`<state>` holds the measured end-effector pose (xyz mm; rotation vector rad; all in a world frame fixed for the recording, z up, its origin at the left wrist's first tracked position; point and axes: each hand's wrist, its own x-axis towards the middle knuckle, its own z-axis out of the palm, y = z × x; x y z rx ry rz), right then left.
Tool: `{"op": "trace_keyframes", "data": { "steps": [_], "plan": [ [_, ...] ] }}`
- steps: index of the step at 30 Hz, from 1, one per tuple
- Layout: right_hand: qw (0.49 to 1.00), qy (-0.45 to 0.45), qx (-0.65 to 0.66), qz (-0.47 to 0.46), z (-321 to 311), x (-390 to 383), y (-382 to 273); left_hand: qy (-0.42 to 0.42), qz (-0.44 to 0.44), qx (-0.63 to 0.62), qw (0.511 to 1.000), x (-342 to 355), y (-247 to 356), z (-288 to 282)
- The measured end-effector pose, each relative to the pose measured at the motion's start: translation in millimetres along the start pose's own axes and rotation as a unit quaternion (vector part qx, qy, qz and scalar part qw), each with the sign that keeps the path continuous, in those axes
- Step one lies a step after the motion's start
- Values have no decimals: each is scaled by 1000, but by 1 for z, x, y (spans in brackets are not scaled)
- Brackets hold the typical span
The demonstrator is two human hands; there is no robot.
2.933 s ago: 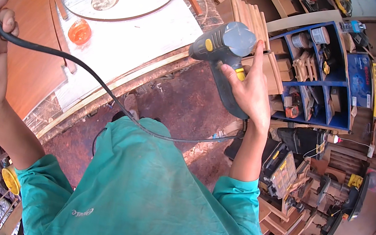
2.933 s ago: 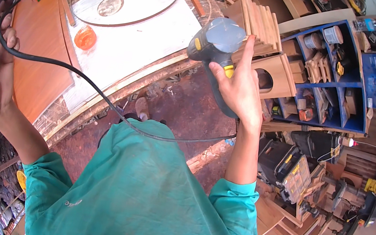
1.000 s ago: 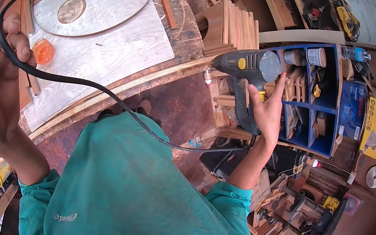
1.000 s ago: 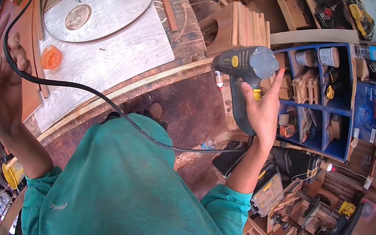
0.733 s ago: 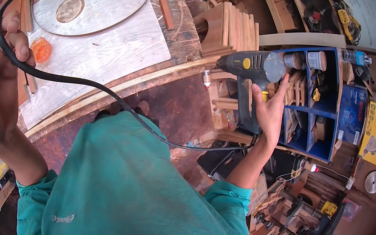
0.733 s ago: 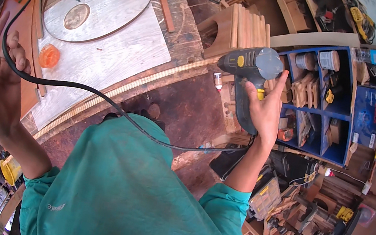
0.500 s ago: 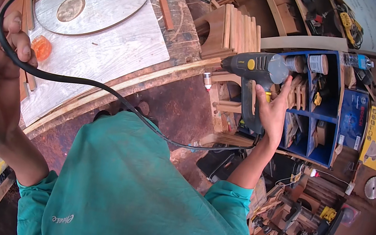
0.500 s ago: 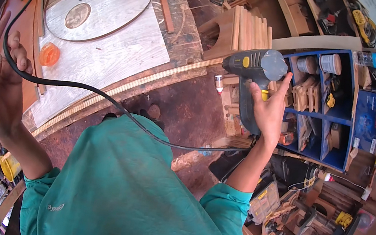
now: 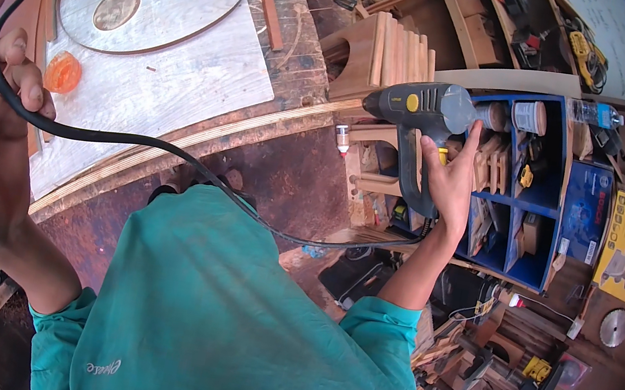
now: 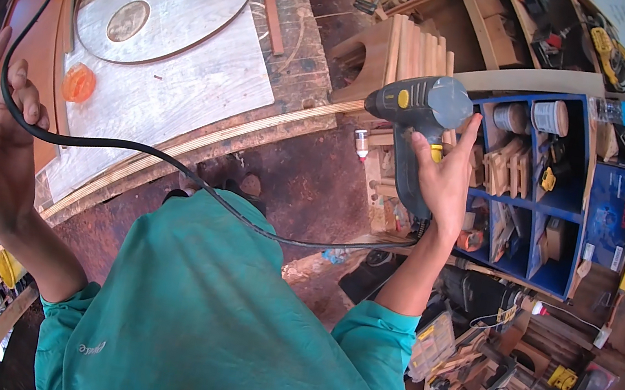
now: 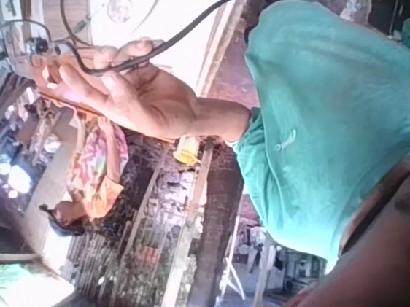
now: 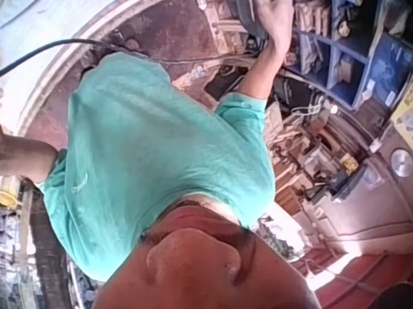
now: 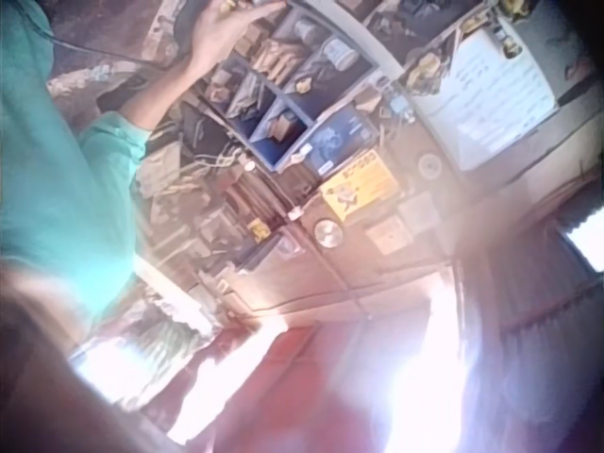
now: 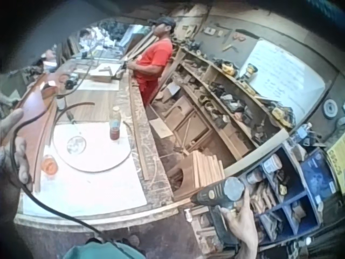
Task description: The person heats a thin wooden strip using a heat gun, sets the heat gun down on the workbench, and picks up an edge banding strip by hand.
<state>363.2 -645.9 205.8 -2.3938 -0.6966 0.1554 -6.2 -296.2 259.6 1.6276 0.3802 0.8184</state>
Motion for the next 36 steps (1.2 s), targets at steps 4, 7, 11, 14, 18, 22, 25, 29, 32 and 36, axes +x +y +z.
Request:
{"op": "trace_keyframes", "data": {
  "steps": [4,7,11,14,18,22,25,29,32,36],
  "plan": [
    [994,25,-88,-65,1,6,16,-17,-18,-17,1000,0,3,3],
    [997,10,-57,-56,4,8,8,-7,-6,-5,1000,-4,4,7],
    [998,-15,-62,10,3,10,2,-12,-22,-9,1000,-8,1,2],
    [999,-25,-45,17,5,13,-2,-36,-20,-21,999,-10,-1,-7],
    [999,-20,-45,19,7,13,-3,2,-15,-35,999,-12,-5,-10],
    [995,-1,-100,2,8,15,-5,-15,-11,-29,999,-14,-5,-14],
    [997,-14,-78,20,9,13,-17,-2,-26,-23,999,-13,-8,-22],
    [997,1,-74,-8,12,11,-10,1,-18,-40,999,-11,-12,-31],
    [995,13,-89,-33,15,6,-22,-6,-25,-6,1000,-11,-12,-38],
    [993,17,-99,-55,18,0,-23,-6,-25,-33,999,-8,-16,-49]
  ]
}}
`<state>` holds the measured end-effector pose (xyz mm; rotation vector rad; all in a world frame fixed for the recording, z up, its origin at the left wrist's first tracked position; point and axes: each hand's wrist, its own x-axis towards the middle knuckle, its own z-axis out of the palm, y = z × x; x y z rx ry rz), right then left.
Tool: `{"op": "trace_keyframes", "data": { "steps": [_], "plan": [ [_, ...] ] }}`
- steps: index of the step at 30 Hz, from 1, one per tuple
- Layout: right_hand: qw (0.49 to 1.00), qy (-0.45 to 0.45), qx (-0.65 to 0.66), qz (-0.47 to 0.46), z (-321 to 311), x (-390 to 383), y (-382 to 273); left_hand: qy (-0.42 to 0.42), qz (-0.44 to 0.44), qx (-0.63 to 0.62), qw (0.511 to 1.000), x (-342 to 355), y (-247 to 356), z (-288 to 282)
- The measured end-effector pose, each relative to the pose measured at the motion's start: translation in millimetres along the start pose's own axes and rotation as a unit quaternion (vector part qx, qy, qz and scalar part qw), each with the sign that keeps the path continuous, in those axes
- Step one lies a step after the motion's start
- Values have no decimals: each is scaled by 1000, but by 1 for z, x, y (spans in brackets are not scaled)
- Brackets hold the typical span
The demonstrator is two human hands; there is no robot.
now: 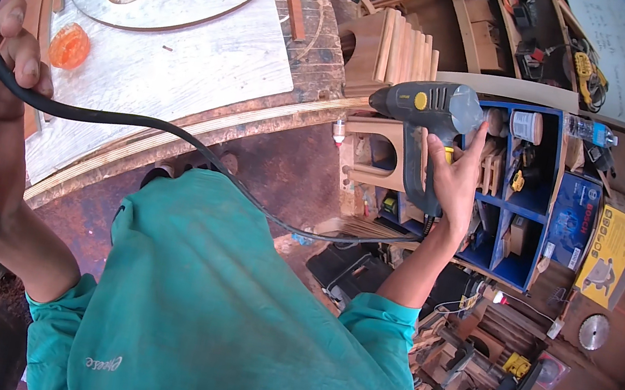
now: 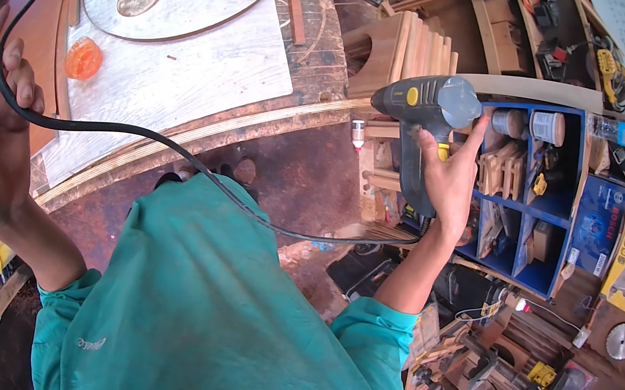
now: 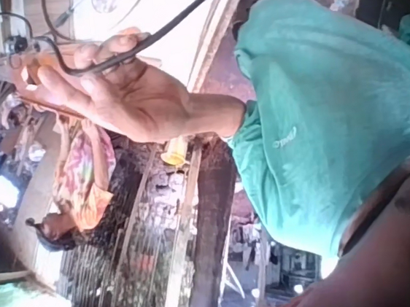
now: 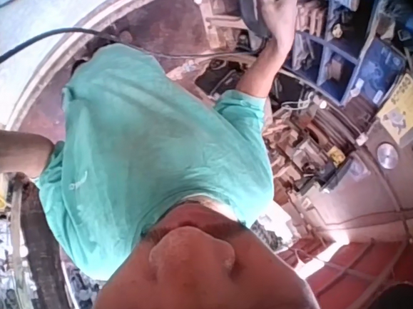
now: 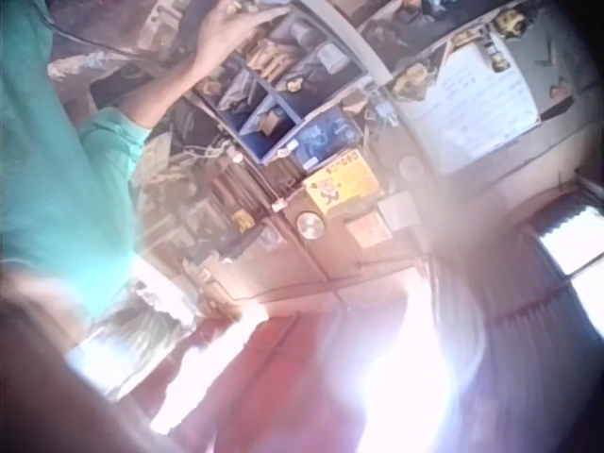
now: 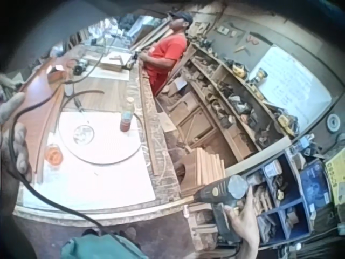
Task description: The person heats a thin wooden strip using a heat gun, sets the heat gun down on the workbench, and picks up an edge banding strip by hand.
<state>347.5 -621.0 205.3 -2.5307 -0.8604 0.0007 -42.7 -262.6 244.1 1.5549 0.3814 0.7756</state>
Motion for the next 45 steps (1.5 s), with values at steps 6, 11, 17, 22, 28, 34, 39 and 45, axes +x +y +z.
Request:
{"op": "trace_keyframes", "data": {
  "steps": [6,11,17,22,28,34,39,45],
  "plan": [
    [999,-14,12,44,2,-10,-21,-3,-13,-3,1000,1,-10,-22],
    [997,-20,-19,77,3,-13,-36,-31,-12,-29,999,1,-11,-43],
    [1000,-1,0,24,7,-15,-32,6,-4,-19,1000,0,-9,-40],
    [1000,-5,4,21,6,-4,-23,-8,-16,-14,1000,-1,-5,-35],
    [999,-11,12,29,2,10,0,-20,-5,-28,999,0,-4,-11],
    [999,-22,-7,36,-5,19,11,24,-19,3,1000,-3,-4,16],
    [999,-29,-1,28,-8,23,19,34,-11,-15,999,-5,-7,29],
    [1000,-30,2,2,-7,24,30,36,-17,-31,999,-4,-10,29]
  ]
}}
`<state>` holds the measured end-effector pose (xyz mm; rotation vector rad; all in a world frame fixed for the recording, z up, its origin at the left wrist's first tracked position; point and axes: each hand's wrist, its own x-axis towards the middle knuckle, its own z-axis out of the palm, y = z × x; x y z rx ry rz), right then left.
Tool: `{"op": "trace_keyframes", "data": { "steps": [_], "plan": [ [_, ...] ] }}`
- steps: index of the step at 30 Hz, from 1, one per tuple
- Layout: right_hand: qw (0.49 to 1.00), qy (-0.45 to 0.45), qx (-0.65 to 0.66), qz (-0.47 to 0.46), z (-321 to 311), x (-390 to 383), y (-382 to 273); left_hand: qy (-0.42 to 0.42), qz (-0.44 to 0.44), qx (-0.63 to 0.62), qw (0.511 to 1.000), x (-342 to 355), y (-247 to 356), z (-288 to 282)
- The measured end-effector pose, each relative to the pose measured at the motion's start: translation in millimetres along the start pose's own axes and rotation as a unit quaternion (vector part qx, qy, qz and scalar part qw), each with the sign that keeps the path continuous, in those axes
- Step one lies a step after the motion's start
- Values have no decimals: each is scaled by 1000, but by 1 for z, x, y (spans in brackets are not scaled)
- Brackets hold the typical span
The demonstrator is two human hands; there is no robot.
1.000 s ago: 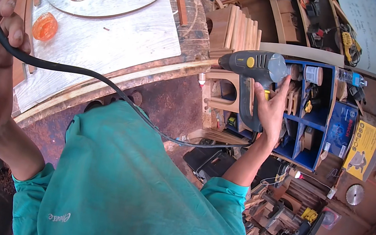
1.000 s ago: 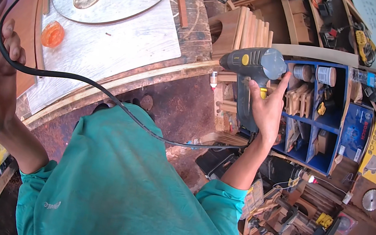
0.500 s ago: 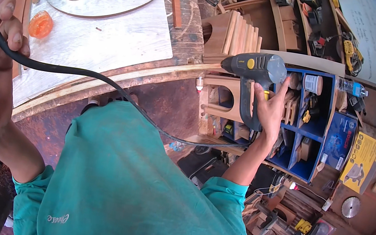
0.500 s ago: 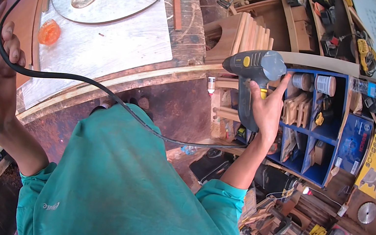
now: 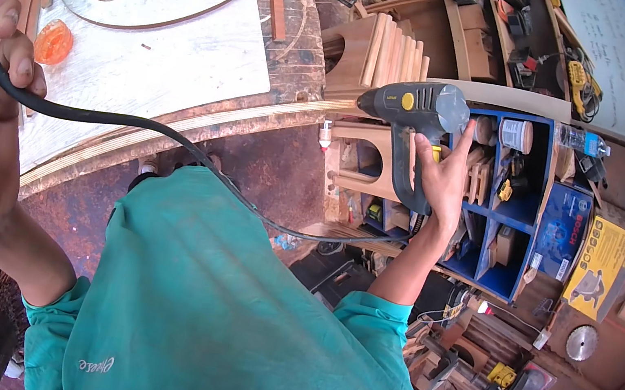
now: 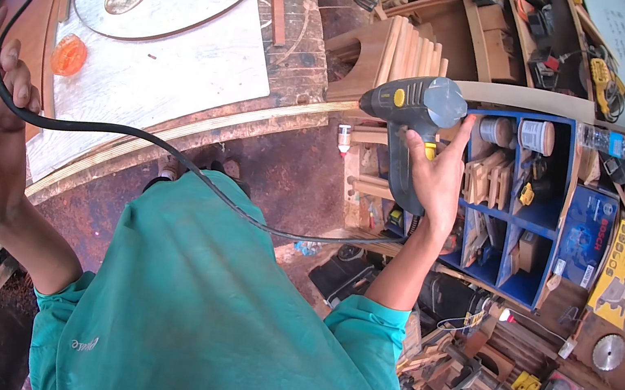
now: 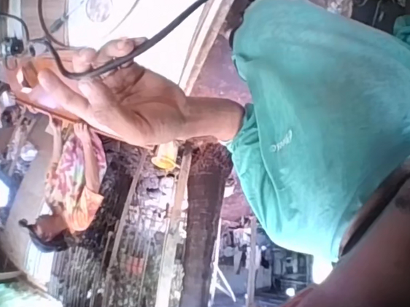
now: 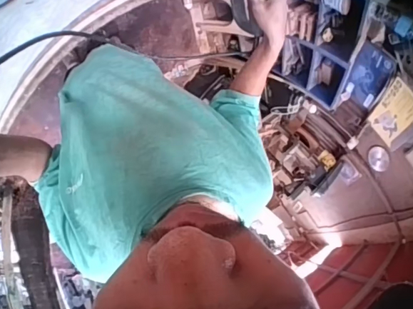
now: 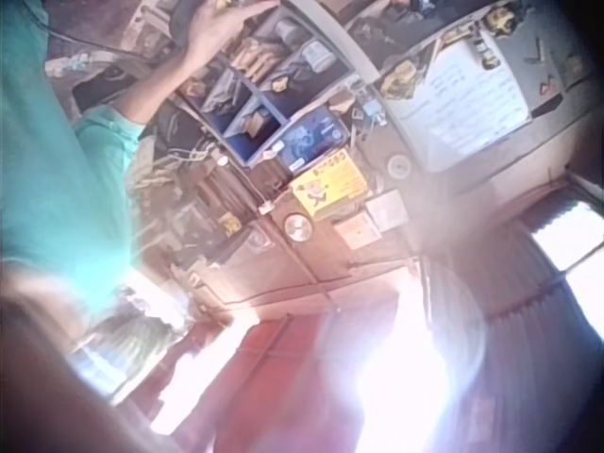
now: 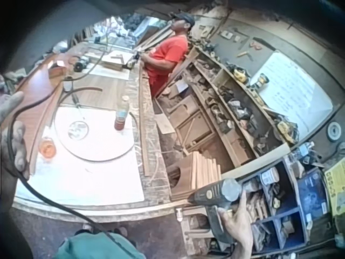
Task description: The person heats a thin wooden strip using a heat gun, sets the heat gun down on the workbench, and picks up an edge banding strip by hand.
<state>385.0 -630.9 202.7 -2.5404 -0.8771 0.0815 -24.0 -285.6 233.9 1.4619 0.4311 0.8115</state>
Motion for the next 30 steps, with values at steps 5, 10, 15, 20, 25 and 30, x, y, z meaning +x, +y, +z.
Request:
{"op": "trace_keyframes", "data": {
  "steps": [5,10,15,20,25,30],
  "plan": [
    [1000,8,-5,-10,3,-6,-3,5,-8,-28,1000,-3,0,-10],
    [1000,-2,7,16,6,-18,-24,-1,15,6,1000,-8,-1,-28],
    [996,-27,60,55,7,-33,-50,5,39,-68,997,-19,-19,-69],
    [1000,-5,10,29,14,-43,-60,-33,25,-140,989,-20,-22,-94],
    [995,-43,50,81,20,-51,-96,-63,11,-141,988,-14,-23,-110],
    [999,-28,4,23,32,-58,-106,-40,-9,-116,992,-15,-18,-113]
  ]
}}
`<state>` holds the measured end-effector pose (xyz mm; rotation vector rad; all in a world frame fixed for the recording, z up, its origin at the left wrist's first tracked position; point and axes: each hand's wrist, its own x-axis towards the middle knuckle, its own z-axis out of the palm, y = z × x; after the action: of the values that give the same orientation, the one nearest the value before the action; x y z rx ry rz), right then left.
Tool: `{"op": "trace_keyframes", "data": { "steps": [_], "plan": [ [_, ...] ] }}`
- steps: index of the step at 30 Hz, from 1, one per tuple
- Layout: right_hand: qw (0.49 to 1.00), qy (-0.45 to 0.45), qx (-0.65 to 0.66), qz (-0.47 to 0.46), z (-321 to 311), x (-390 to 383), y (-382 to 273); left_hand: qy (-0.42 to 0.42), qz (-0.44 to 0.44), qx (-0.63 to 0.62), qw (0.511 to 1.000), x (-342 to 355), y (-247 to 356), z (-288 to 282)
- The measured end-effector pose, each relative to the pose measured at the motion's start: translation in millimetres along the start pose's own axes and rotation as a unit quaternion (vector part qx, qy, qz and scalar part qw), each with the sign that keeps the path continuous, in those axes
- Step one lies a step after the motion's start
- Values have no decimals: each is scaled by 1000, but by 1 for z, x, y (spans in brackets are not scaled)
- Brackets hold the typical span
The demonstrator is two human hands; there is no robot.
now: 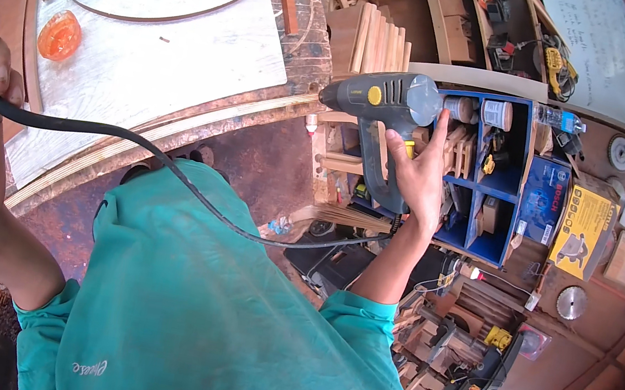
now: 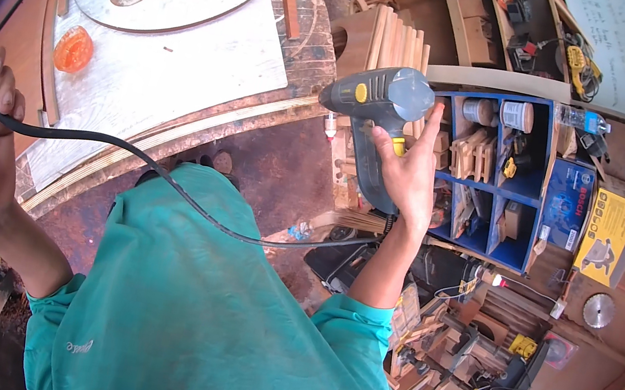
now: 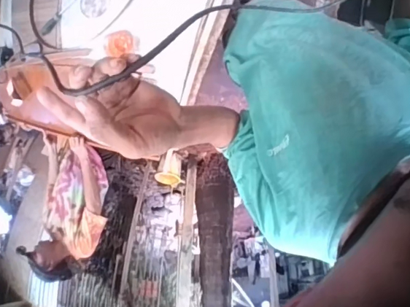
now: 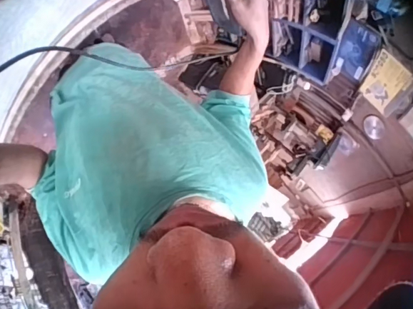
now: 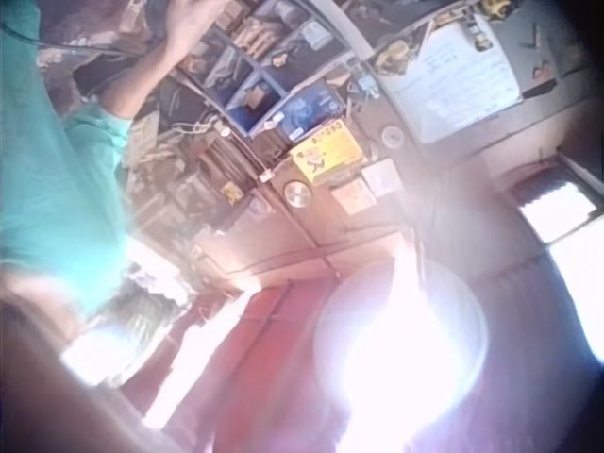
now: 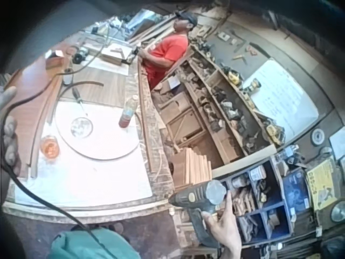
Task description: The person heats a thin wooden strip using a heat gun, sets the heat gun down on the workbench, and picks up an edge banding strip by hand.
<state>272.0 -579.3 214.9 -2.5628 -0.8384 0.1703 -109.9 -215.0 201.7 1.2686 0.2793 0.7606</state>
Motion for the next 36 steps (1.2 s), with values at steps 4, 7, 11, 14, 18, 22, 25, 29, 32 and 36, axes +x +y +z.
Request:
{"op": "trace_keyframes", "data": {
  "steps": [4,7,11,14,18,22,25,29,32,36],
  "plan": [
    [1000,-9,25,12,1,-3,-5,17,-3,-1,1000,-1,2,-12],
    [1000,2,-11,-2,2,-4,-8,36,-4,-3,999,-3,2,-11],
    [1000,0,-2,5,4,-6,-13,16,-5,-15,1000,-2,5,-5],
    [1000,-3,-19,-16,9,-5,-4,42,-1,-31,999,-4,5,1],
    [999,-30,-33,-10,11,-13,-15,25,21,3,999,-4,4,-5],
    [999,-39,-8,-3,9,-18,-19,22,9,6,1000,-1,1,-5],
    [999,-32,-8,12,8,-21,-21,10,10,-48,999,3,2,-1],
    [999,-19,-32,25,10,-23,-31,61,20,-82,995,7,0,6],
    [1000,-22,-11,18,14,-30,-28,44,31,87,995,11,2,10],
    [998,-32,26,41,15,-38,-40,12,71,75,995,17,-2,0]
  ]
}}
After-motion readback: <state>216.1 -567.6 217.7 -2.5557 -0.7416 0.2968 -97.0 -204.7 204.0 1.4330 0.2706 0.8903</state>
